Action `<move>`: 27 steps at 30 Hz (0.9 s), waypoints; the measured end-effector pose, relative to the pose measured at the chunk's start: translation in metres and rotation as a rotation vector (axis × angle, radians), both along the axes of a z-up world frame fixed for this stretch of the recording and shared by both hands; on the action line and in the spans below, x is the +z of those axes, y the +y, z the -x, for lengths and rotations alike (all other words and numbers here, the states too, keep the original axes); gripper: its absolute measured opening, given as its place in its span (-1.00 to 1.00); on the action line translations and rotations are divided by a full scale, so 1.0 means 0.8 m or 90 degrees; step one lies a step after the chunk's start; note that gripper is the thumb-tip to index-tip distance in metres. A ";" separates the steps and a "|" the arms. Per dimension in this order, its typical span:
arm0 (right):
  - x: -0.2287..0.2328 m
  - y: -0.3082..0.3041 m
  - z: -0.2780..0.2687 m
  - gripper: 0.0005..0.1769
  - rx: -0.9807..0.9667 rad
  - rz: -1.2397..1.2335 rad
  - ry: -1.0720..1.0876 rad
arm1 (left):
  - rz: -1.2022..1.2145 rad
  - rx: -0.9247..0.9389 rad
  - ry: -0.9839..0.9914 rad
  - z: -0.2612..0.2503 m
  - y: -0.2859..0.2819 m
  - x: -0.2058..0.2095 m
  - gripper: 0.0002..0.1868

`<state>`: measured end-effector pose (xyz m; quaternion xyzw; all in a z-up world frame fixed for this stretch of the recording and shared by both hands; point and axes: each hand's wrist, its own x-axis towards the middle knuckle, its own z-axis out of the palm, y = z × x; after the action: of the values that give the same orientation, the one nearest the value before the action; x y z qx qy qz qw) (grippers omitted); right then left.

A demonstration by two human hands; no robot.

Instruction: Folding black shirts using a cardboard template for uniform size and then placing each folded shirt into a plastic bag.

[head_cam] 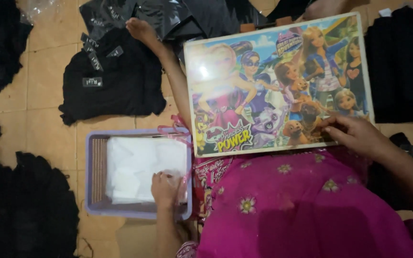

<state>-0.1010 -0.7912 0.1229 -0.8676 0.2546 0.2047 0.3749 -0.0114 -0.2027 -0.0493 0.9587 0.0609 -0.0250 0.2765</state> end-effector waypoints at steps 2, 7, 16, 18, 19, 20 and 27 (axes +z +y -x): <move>0.012 -0.003 0.000 -0.70 -0.031 -0.022 -0.013 | 0.184 0.138 0.165 0.002 -0.007 -0.020 -0.64; 0.006 -0.018 0.016 -0.66 -0.046 -0.015 -0.008 | -0.133 0.041 0.119 0.001 0.008 -0.060 -0.52; 0.005 -0.015 0.016 -0.66 -0.047 -0.023 -0.034 | 0.199 0.310 0.182 -0.018 -0.043 0.022 -0.80; -0.005 -0.021 0.021 -0.70 -0.066 -0.057 -0.052 | 0.060 0.149 0.117 -0.014 0.006 -0.047 -0.83; -0.008 -0.027 0.025 -0.74 -0.082 -0.087 -0.072 | -0.073 -0.010 0.048 -0.014 0.026 -0.082 -0.85; -0.026 -0.042 0.032 -0.74 -0.090 -0.084 -0.071 | -0.071 -0.019 0.049 -0.012 0.053 -0.106 -0.85; -0.120 -0.173 0.080 -0.78 -0.390 -0.145 -0.364 | 0.253 -0.100 -0.043 -0.065 0.167 -0.123 -0.67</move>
<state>-0.1653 -0.9295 0.0265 -0.7267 0.3623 -0.1377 0.5672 0.0406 -0.0693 -0.1479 0.8874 -0.0294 -0.0256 0.4594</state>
